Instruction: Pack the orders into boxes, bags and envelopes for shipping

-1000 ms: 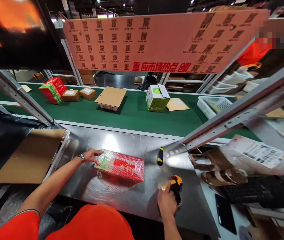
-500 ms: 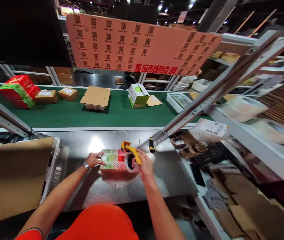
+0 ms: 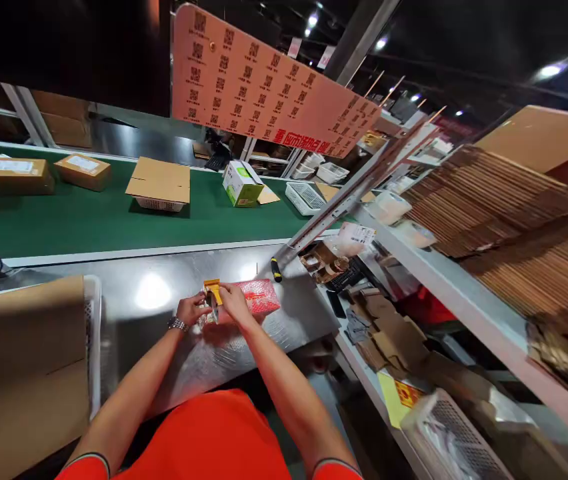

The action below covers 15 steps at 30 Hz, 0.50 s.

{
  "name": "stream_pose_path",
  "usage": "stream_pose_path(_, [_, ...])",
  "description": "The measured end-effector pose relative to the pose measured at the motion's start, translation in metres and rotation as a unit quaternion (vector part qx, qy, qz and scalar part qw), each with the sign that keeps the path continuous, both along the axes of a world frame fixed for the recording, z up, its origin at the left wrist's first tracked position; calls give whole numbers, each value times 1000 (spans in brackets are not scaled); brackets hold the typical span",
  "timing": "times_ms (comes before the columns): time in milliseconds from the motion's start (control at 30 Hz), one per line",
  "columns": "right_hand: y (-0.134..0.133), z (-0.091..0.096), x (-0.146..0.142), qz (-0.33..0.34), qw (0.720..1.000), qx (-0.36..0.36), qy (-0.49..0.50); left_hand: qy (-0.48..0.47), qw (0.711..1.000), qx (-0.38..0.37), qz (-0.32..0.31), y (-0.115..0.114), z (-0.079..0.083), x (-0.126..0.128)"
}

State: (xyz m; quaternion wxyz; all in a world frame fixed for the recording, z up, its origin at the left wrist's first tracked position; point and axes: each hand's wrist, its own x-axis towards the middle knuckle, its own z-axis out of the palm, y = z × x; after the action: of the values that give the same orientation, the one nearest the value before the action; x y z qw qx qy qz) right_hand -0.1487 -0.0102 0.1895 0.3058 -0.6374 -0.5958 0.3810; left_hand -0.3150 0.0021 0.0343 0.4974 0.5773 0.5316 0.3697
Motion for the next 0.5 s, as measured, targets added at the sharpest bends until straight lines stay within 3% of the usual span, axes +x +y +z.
stream_pose_path(200, [-136, -8, 37, -86, 993, -56, 61, 0, 1000, 6, -3, -2, -2, 0])
stream_pose_path(267, [-163, -16, 40, -108, 987, -84, 83, 7, 1000, 9, -6, -3, -3, 0])
stream_pose_path(367, [-166, -31, 34, -124, 979, -109, 116, 22, 1000, 14, -11, -5, -4, -2])
stream_pose_path(500, [-131, -47, 32, -138, 971, -152, 120, 33, 999, 16, -17, -6, -3, -2])
